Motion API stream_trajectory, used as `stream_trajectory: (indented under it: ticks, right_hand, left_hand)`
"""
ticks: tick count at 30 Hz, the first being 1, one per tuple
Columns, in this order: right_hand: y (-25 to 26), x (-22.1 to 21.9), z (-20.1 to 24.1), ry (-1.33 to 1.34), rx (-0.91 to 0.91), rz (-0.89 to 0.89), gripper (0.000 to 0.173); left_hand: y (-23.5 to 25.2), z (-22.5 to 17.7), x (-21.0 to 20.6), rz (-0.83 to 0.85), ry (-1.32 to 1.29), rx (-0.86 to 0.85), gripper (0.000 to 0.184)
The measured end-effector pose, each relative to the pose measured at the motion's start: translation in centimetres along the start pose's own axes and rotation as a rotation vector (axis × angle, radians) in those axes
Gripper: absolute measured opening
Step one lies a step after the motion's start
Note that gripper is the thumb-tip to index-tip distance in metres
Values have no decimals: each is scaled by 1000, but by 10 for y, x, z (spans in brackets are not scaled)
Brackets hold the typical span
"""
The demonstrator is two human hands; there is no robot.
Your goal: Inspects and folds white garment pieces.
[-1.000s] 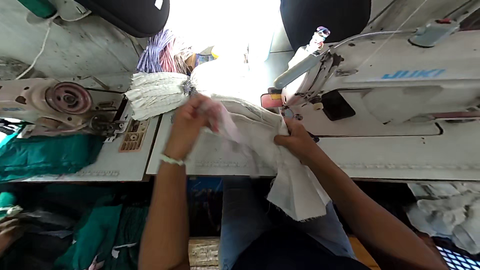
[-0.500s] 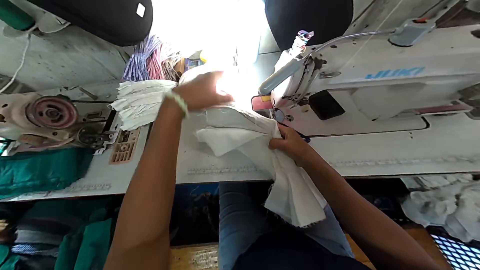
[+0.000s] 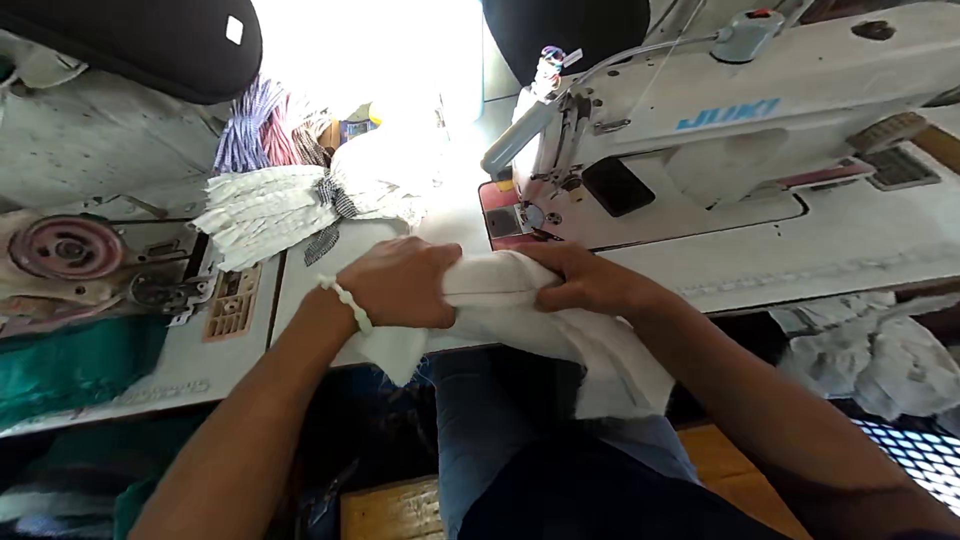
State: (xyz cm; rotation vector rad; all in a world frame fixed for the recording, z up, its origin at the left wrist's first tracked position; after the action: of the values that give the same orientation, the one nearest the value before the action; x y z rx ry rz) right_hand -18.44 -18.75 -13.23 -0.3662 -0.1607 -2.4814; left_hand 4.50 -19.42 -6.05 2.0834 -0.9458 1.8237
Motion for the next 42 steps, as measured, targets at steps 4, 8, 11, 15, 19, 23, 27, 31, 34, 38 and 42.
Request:
stream_trajectory:
  ticks: [4, 8, 11, 15, 19, 23, 27, 31, 34, 38, 42]
  right_hand:
    - [-16, -4, 32, -210, 279, -55, 62]
    - [-24, -42, 49, -466, 330, -133, 86]
    - [-19, -61, 34, -492, 326, -15, 56]
    - [-16, -75, 28, -284, 38, 377, 36]
    - [-19, -99, 20, -312, -95, 638, 38]
    - [-29, -120, -15, -577, 356, 175, 23]
    - [-53, -142, -64, -678, 622, -55, 40]
    - [-98, -159, -160, -517, 300, 264, 46]
    - [-106, -154, -190, -232, -84, 461, 38]
    - [-96, -144, -192, -108, -196, 508, 38]
    - [-85, -141, -194, -40, -361, 403, 30]
  left_hand:
    - [-33, -10, 36, 155, -320, -96, 22]
    - [-73, -8, 50, 142, -410, -119, 35]
    - [-105, -9, 43, 179, -250, 42, 35]
    - [-150, -6, 0, 169, -143, 158, 33]
    - [-167, 0, -51, 270, -145, 278, 36]
    - [-172, 5, -90, -53, -10, 312, 35]
    - [-192, -17, -162, -432, 100, 327, 34]
    - [-195, -52, -308, -457, 18, 447, 18]
    - [-197, -68, -380, -197, -369, 699, 21]
    - [-201, -41, -370, -127, -736, 689, 27]
    - [-174, -2, -341, -365, -797, 629, 25]
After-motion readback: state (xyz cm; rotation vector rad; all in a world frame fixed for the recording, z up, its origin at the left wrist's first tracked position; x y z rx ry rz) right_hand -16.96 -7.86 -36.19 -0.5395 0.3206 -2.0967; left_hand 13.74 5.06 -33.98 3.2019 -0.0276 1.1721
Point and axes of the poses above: each hand's wrist, its own y-axis towards the middle knuckle, its own x-axis out of the back of the hand, z = x × y, the point moved 2 cm from there along y, towards the middle knuckle, and after that the axes turned 3 degrees about -z, right-handed, at the moved point
